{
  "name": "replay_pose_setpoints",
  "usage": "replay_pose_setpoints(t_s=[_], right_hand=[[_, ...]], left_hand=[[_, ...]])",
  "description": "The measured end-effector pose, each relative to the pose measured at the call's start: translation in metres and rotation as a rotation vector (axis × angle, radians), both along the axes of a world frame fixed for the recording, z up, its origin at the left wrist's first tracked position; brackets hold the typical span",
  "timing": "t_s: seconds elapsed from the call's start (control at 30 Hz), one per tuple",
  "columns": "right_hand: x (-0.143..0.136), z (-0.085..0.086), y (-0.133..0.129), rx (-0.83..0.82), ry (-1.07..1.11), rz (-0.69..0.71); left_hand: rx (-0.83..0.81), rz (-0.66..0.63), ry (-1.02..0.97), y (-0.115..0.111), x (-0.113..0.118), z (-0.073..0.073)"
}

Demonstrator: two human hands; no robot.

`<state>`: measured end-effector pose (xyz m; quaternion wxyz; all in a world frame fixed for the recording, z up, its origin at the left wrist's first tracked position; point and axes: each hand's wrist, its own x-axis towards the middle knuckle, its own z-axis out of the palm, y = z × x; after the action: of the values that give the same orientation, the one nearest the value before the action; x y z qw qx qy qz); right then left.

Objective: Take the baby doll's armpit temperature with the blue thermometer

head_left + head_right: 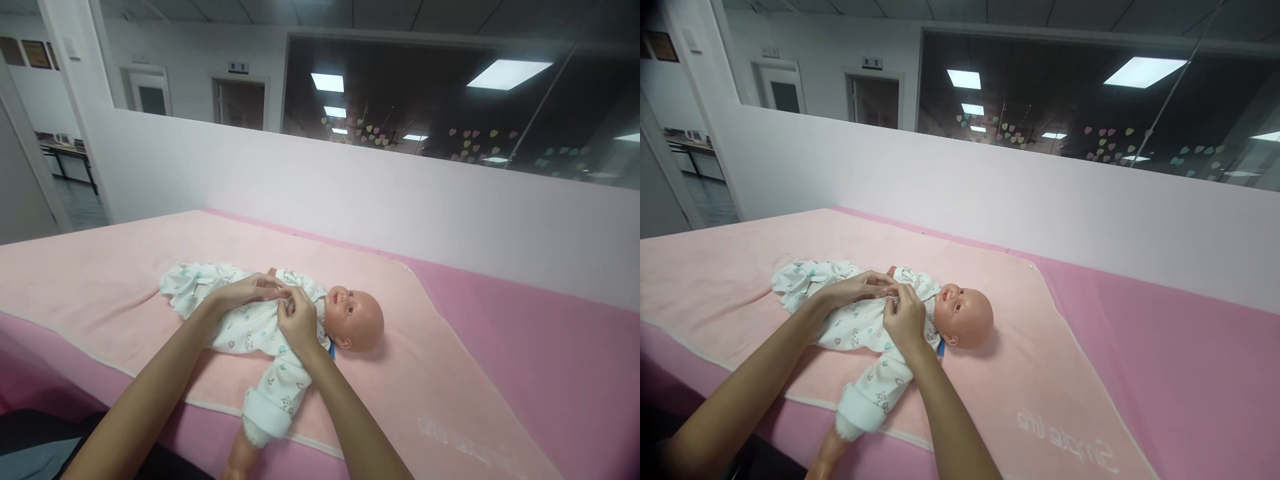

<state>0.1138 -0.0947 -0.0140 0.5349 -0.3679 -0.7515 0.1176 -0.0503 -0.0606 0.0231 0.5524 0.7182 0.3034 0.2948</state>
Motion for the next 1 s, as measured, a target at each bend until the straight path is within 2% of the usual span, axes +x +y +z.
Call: replay_pose_setpoints(t_s=[0.13,0.37,0.63,1.0], right_hand=[[-0.0006,0.0008,0.0007,0.0,0.014,-0.014],[-0.001,0.0014,0.0003,-0.015,0.026,-0.009],[-0.0003,-0.0012,0.003,-0.034,0.059,0.017],[-0.0007,-0.0012,0.0025,-0.034,0.07,0.037]], left_hand=[[0.034,-0.068,0.022,0.0003,-0.0012,-0.0014],[0.042,-0.007,0.016,0.0032,-0.0043,-0.0055],[-0.039,-0.009,-0.033,0.0047,-0.0058,-0.0064],[-0.045,-0.014,-0.014,-0.0006,-0.0043,-0.0025]])
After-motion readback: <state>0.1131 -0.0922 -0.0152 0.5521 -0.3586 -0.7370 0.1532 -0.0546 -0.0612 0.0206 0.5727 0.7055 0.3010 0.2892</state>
